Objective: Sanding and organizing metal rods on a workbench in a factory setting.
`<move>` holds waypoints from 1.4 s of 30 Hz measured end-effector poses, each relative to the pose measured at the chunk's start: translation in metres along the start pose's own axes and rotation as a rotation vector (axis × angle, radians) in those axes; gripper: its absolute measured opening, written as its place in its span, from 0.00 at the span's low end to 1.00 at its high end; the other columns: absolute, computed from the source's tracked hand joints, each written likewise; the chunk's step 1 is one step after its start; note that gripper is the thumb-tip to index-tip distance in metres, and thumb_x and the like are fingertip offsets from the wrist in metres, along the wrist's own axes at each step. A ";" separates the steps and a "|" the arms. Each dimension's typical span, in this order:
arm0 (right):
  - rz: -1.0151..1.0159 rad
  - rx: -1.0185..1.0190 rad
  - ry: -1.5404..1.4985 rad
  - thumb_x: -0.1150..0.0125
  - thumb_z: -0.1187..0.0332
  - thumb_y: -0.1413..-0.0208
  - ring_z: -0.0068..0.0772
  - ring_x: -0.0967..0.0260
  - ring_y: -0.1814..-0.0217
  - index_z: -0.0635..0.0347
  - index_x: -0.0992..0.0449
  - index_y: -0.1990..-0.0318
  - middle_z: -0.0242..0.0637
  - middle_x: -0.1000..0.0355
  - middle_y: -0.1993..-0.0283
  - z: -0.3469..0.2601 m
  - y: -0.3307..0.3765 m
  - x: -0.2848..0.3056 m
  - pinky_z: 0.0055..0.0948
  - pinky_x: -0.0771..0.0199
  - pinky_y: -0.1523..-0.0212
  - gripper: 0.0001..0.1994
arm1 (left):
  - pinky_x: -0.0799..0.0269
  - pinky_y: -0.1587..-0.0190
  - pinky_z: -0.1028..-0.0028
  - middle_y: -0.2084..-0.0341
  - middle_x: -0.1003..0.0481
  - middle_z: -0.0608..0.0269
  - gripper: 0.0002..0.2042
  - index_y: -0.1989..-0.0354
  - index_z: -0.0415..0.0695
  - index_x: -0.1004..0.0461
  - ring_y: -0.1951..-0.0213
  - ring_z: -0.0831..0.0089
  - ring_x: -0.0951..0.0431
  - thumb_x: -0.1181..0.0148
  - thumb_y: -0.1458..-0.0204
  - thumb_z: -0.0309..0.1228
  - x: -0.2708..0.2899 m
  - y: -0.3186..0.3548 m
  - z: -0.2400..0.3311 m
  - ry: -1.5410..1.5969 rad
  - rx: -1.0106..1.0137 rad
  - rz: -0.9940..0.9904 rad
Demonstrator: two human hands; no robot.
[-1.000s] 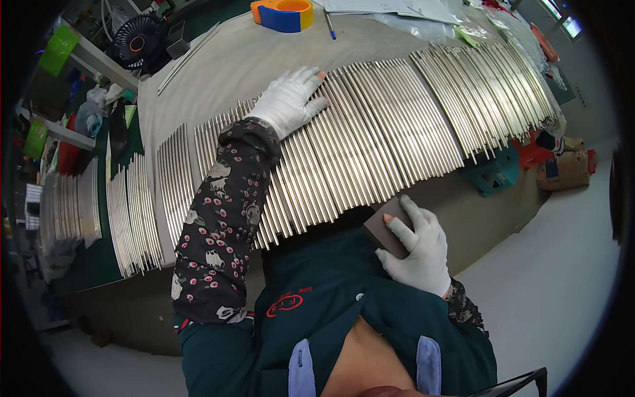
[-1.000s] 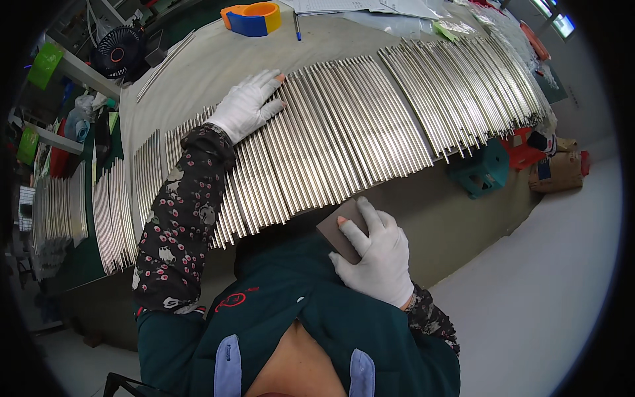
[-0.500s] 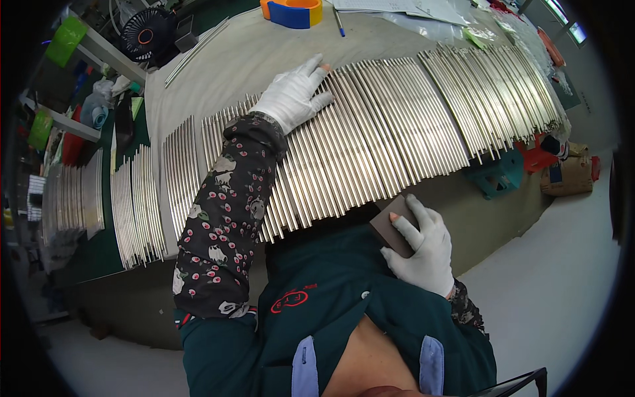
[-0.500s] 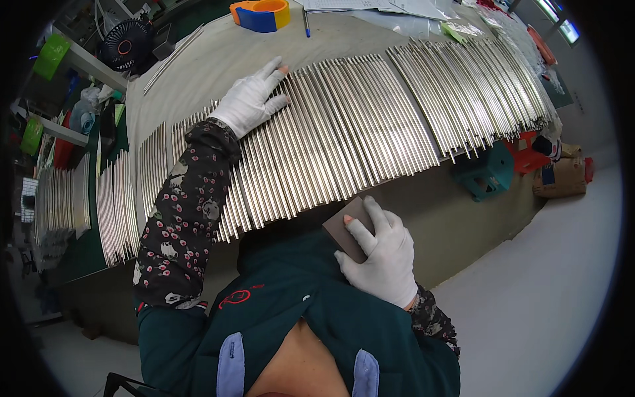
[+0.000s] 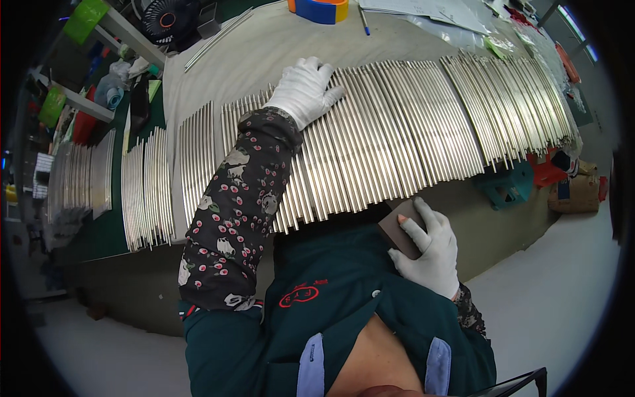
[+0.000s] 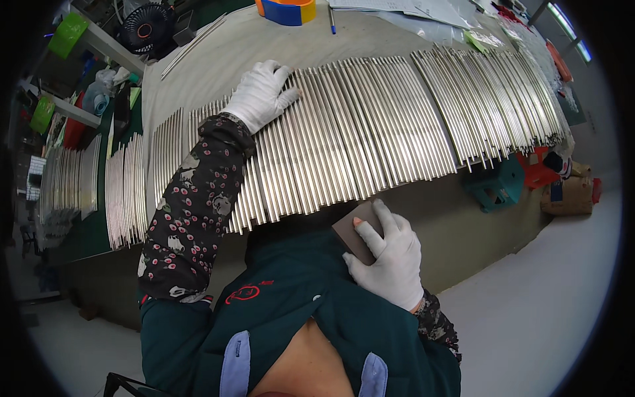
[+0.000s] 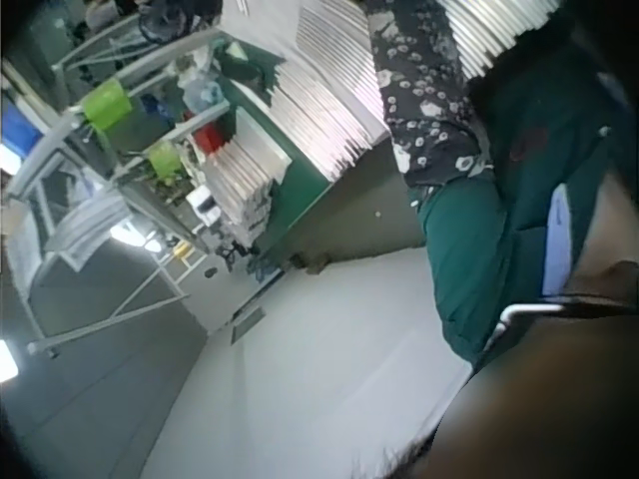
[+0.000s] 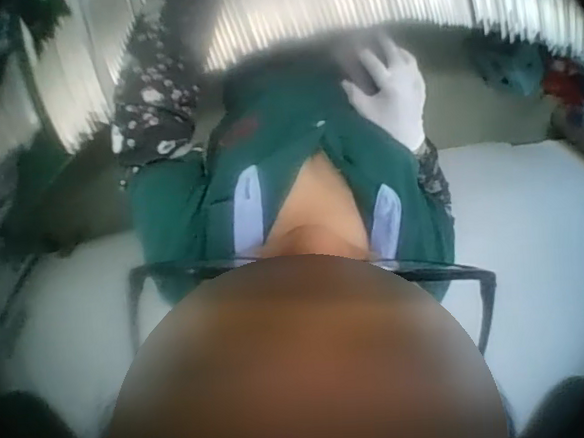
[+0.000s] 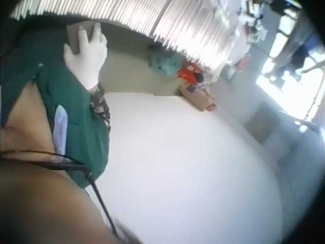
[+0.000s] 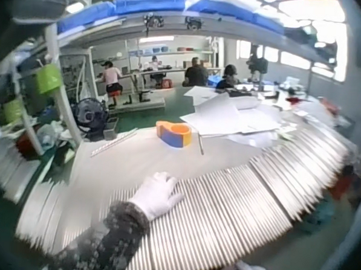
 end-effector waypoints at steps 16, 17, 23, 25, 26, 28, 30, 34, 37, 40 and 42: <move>-0.418 0.401 0.101 0.32 0.48 0.59 0.61 0.30 0.61 0.57 0.24 0.52 0.57 0.27 0.64 0.007 -0.036 -0.075 0.52 0.29 0.57 0.29 | 0.63 0.33 0.50 0.35 0.46 0.53 0.33 0.35 0.49 0.41 0.32 0.59 0.53 0.54 0.46 0.55 -0.001 0.088 0.027 0.181 -0.205 -0.080; -0.333 0.514 0.013 0.30 0.49 0.60 0.60 0.29 0.63 0.57 0.25 0.51 0.55 0.27 0.64 0.001 -0.039 -0.074 0.51 0.28 0.59 0.29 | 0.65 0.33 0.49 0.35 0.46 0.52 0.33 0.35 0.49 0.41 0.31 0.59 0.54 0.54 0.46 0.56 -0.002 0.084 0.025 0.205 -0.219 -0.092; -0.139 0.712 -0.025 0.29 0.51 0.60 0.58 0.28 0.62 0.53 0.26 0.49 0.53 0.27 0.60 0.003 -0.037 -0.080 0.48 0.26 0.62 0.29 | 0.65 0.33 0.49 0.34 0.47 0.51 0.34 0.35 0.48 0.41 0.31 0.59 0.54 0.55 0.47 0.56 -0.002 0.077 0.020 0.226 -0.219 -0.098; -0.126 0.748 -0.046 0.29 0.52 0.58 0.59 0.28 0.62 0.53 0.26 0.49 0.54 0.28 0.58 -0.004 -0.038 -0.075 0.48 0.26 0.62 0.28 | 0.64 0.33 0.49 0.34 0.47 0.51 0.34 0.36 0.48 0.40 0.31 0.59 0.54 0.55 0.47 0.56 0.000 0.077 0.019 0.229 -0.211 -0.087; -0.128 0.764 -0.036 0.29 0.52 0.58 0.59 0.28 0.62 0.53 0.26 0.49 0.54 0.28 0.58 -0.007 -0.038 -0.072 0.48 0.26 0.62 0.28 | 0.63 0.33 0.49 0.34 0.46 0.52 0.33 0.36 0.48 0.40 0.31 0.59 0.53 0.54 0.47 0.56 -0.002 0.076 0.020 0.238 -0.219 -0.084; -0.221 0.756 -0.030 0.30 0.53 0.57 0.59 0.28 0.60 0.54 0.27 0.48 0.55 0.28 0.55 -0.011 -0.041 -0.073 0.48 0.26 0.62 0.28 | 0.63 0.33 0.49 0.34 0.46 0.52 0.33 0.36 0.49 0.40 0.31 0.59 0.52 0.54 0.47 0.56 -0.004 0.075 0.019 0.241 -0.213 -0.060; -0.221 0.799 0.026 0.30 0.53 0.56 0.59 0.28 0.58 0.55 0.27 0.48 0.57 0.29 0.53 -0.028 -0.043 -0.069 0.47 0.25 0.60 0.28 | 0.61 0.34 0.49 0.34 0.46 0.52 0.33 0.36 0.50 0.39 0.32 0.59 0.51 0.54 0.47 0.56 -0.008 0.074 0.019 0.265 -0.229 -0.050; -0.374 0.415 0.075 0.28 0.61 0.67 0.52 0.36 0.45 0.53 0.26 0.47 0.49 0.34 0.43 0.061 -0.054 -0.111 0.39 0.36 0.43 0.32 | 0.56 0.36 0.49 0.34 0.46 0.51 0.33 0.36 0.51 0.39 0.32 0.58 0.49 0.53 0.47 0.56 -0.008 0.070 0.019 0.280 -0.243 0.012; -0.394 0.442 -0.040 0.30 0.60 0.61 0.49 0.35 0.45 0.54 0.26 0.46 0.49 0.34 0.41 0.055 -0.060 -0.110 0.35 0.35 0.43 0.30 | 0.55 0.36 0.49 0.34 0.47 0.51 0.34 0.36 0.50 0.40 0.32 0.56 0.51 0.52 0.48 0.57 -0.001 0.082 0.021 0.260 -0.219 -0.002; -0.341 0.483 -0.052 0.30 0.62 0.61 0.49 0.34 0.44 0.55 0.27 0.45 0.49 0.34 0.41 0.032 -0.055 -0.101 0.34 0.35 0.43 0.30 | 0.62 0.34 0.46 0.32 0.51 0.50 0.37 0.34 0.51 0.43 0.31 0.55 0.55 0.55 0.48 0.61 0.010 0.107 0.035 0.318 -0.233 -0.142; -0.347 0.477 -0.049 0.29 0.63 0.61 0.49 0.34 0.44 0.56 0.27 0.45 0.50 0.34 0.41 0.018 -0.054 -0.096 0.33 0.35 0.43 0.30 | 0.66 0.34 0.45 0.32 0.52 0.49 0.39 0.33 0.51 0.46 0.30 0.55 0.57 0.58 0.49 0.63 0.015 0.124 0.050 0.246 -0.300 -0.170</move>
Point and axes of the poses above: each hand's wrist, its own y-axis away from the middle knuckle, its own x-axis out of the back of the hand, z = x × y, the point moved 7 cm from there along -y, towards the middle knuckle
